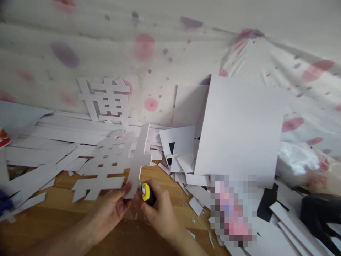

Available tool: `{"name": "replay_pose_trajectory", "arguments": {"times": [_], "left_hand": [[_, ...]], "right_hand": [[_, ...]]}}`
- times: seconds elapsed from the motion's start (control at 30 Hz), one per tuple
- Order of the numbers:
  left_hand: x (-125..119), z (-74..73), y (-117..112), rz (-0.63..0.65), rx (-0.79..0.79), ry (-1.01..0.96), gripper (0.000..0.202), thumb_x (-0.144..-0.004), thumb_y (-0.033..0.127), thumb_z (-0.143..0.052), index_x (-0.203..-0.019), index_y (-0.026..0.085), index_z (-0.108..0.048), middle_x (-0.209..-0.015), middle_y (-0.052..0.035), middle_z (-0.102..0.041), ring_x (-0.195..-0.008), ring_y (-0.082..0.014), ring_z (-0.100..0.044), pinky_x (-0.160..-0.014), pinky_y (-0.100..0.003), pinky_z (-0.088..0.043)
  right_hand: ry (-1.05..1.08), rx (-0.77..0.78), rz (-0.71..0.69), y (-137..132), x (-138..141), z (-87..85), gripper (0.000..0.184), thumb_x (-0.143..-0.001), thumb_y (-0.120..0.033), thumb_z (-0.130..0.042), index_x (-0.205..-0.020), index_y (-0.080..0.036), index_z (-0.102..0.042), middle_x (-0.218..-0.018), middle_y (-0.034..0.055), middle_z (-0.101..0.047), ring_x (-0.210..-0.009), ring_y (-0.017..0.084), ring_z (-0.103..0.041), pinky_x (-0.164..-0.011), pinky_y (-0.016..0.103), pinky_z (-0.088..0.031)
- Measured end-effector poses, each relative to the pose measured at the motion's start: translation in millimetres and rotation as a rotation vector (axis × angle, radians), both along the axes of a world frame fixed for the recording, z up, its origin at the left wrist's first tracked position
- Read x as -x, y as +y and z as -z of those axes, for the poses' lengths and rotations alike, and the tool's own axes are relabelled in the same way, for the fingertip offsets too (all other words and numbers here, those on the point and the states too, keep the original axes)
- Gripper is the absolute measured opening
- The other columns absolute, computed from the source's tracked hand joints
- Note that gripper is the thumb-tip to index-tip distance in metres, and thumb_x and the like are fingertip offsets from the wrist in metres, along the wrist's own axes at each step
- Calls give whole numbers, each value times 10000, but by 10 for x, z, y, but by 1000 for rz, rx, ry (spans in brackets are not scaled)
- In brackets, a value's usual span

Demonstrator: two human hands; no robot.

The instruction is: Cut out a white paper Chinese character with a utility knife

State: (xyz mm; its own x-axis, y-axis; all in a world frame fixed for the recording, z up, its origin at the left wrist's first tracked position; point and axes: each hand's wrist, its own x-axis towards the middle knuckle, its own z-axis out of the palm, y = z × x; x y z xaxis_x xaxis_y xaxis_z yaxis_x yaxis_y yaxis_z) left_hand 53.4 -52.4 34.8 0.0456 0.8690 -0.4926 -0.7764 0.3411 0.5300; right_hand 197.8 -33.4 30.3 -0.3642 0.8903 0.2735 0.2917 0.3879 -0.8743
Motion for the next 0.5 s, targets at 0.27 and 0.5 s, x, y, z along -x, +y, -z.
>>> {"name": "replay_pose_trajectory", "arguments": {"times": [0.27, 0.5], "left_hand": [[97, -205, -45, -14, -46, -84, 233, -568, 135, -791, -710, 167, -609, -651, 49, -627, -561, -67, -579, -473, -156, -454], [131, -197, -36, 198, -195, -130, 240, -592, 234, -784, -606, 154, -558, -530, 70, -500, -450, -45, -429, -485, -196, -398]], "right_hand": [[-200, -356, 4, -20, -26, -45, 123, -645, -181, -445, -768, -194, -444, -677, -6, -473, -613, 144, -432, -556, 256, -306], [-422, -503, -17, -124, -68, -200, 197, -599, -193, -464, -793, -194, -501, -669, 12, -536, -595, 166, -462, -532, 267, -265]]}}
